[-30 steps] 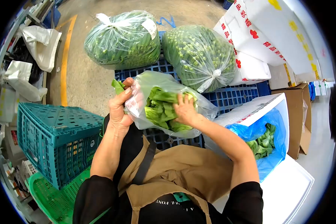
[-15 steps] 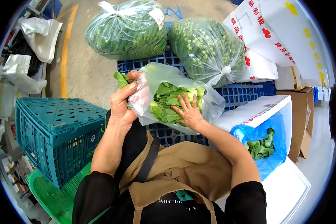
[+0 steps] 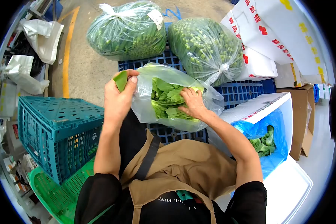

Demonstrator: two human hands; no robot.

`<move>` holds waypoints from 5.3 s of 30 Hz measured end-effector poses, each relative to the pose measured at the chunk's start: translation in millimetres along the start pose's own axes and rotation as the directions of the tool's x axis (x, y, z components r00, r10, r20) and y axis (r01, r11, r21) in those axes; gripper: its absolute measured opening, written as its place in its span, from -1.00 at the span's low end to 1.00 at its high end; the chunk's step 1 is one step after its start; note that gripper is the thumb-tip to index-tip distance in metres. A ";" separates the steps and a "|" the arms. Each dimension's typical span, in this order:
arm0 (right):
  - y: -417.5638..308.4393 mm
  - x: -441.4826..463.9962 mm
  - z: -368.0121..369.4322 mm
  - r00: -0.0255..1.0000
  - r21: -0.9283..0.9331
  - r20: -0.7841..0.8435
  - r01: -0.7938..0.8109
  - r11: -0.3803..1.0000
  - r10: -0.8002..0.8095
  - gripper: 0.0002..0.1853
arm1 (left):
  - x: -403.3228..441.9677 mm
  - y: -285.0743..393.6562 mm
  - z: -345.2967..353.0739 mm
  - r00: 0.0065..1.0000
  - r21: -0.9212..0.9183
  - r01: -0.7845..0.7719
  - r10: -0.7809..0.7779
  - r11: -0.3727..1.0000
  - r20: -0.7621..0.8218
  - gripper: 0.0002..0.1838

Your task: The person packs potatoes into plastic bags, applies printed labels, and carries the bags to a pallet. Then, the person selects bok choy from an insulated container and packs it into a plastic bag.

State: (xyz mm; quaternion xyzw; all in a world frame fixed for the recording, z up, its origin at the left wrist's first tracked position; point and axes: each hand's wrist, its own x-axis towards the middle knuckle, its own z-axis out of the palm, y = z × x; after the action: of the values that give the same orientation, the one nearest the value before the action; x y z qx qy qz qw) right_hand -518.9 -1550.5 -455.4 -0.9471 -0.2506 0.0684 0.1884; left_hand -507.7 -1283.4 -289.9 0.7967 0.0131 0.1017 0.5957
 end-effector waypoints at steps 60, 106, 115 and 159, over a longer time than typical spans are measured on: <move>14.2 11.2 -12.4 0.971 -0.003 0.111 -0.211 0.977 0.210 -0.68 | 22.4 -53.6 93.7 0.616 0.104 0.543 -0.479 0.833 0.625 -0.76; 222.9 -515.6 3.5 0.379 -0.702 0.251 -0.563 0.437 0.891 -0.47 | 6.1 9.0 28.8 0.959 0.082 0.252 -0.261 0.964 0.112 -0.83; 223.2 -504.0 -7.2 0.261 -0.675 0.101 -0.691 0.259 0.960 -0.45 | -16.3 44.1 22.2 0.999 0.711 0.044 -0.039 0.702 -0.023 -0.40; -106.9 91.1 2.0 0.972 -0.224 0.214 0.149 0.963 -0.100 -0.47 | -32.3 -36.6 -28.0 0.805 -0.716 0.590 -0.206 0.374 0.556 -0.61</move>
State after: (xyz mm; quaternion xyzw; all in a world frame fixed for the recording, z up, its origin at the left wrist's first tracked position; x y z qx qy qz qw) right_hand -488.5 -1418.4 -418.7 -0.9333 -0.3341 0.1210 0.0507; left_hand -540.6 -1250.8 -321.9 0.3595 0.0421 -0.2107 0.9081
